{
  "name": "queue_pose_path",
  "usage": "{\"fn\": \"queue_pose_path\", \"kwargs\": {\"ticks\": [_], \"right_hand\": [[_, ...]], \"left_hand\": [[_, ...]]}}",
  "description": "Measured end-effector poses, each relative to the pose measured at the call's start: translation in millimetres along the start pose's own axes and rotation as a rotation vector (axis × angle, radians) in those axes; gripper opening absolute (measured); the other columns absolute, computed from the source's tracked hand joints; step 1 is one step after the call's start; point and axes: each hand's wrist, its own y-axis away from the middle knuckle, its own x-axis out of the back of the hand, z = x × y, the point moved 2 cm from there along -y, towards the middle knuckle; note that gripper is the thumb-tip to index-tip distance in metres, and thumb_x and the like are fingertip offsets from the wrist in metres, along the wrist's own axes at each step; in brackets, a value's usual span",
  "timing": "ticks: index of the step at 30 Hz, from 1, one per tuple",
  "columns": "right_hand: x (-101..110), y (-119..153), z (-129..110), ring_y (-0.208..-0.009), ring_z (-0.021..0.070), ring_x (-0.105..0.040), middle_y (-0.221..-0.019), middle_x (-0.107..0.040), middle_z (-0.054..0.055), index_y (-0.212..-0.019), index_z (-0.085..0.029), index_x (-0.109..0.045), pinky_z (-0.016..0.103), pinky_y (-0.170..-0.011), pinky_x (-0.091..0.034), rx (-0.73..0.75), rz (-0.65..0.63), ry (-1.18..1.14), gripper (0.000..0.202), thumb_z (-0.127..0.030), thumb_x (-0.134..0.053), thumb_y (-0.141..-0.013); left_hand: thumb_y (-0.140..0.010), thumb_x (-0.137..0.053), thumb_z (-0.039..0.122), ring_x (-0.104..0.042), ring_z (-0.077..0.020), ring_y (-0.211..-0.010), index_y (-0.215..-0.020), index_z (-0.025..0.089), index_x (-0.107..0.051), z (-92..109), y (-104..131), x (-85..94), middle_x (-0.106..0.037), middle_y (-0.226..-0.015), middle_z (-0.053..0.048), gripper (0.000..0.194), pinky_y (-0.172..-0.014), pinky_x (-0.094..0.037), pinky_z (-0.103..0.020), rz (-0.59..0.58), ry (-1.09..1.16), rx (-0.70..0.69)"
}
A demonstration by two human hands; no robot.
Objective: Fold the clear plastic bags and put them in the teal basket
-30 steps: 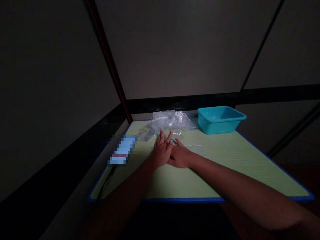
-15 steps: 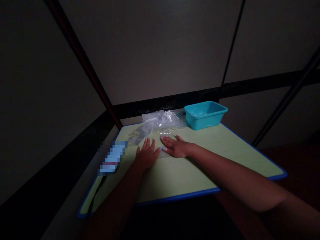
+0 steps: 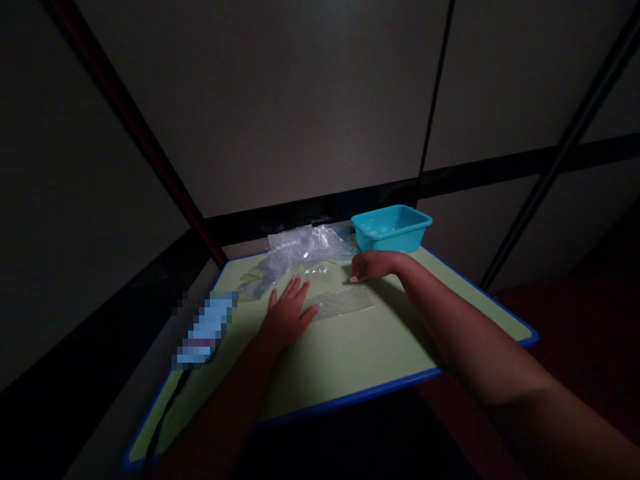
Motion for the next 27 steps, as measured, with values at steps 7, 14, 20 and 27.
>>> {"fn": "queue_pose_path", "kwargs": {"ticks": [7,14,20,27], "right_hand": [[-6.4,1.4,-10.0,-0.077,0.0196,-0.059,-0.088,-0.068,0.008,-0.093,-0.009,-0.07,0.024,-0.059,-0.038,-0.053,-0.195,0.107,0.047,-0.048,-0.073,-0.065],[-8.5,1.9,-25.3,-0.074,0.018,-0.059,-0.085,-0.068,0.009,-0.088,-0.009,-0.068,0.024,-0.06,-0.037,0.033,-0.204,0.119,0.037,-0.043,-0.06,-0.078],[-18.8,-3.4,-14.8,-0.056,0.0171,-0.06,-0.062,-0.065,0.003,-0.101,-0.012,-0.06,0.026,-0.056,-0.043,0.011,-0.122,-0.257,0.031,-0.029,-0.063,-0.076],[-23.6,-7.0,-8.3,-0.046,0.0137,-0.056,-0.05,-0.058,-0.004,-0.103,-0.016,-0.051,0.024,-0.049,-0.043,0.008,-0.135,-0.486,0.037,-0.01,-0.063,-0.068]], "left_hand": [[-0.09,-0.036,0.05,-0.015,-0.0263,-0.14,-0.142,0.022,-0.031,6.5,3.3,-4.5,-0.019,-0.152,-0.011,0.06,-0.107,-0.007,-0.061,-0.111,-0.001,-0.057],[-0.087,-0.036,0.054,-0.012,-0.0246,-0.141,-0.145,0.014,-0.021,16.4,3.4,-4.0,-0.014,-0.152,-0.014,0.072,-0.109,-0.007,-0.057,-0.082,0.003,-0.037],[-0.084,-0.037,0.062,-0.01,-0.0293,-0.141,-0.145,0.012,-0.021,29.7,1.7,-11.8,-0.013,-0.152,-0.018,0.081,-0.108,-0.01,-0.058,-0.073,-0.009,-0.009],[-0.081,-0.036,0.069,-0.008,-0.0332,-0.14,-0.145,0.012,-0.022,26.5,1.8,-18.7,-0.014,-0.152,-0.017,0.086,-0.106,-0.016,-0.057,-0.087,-0.004,0.001]]}}
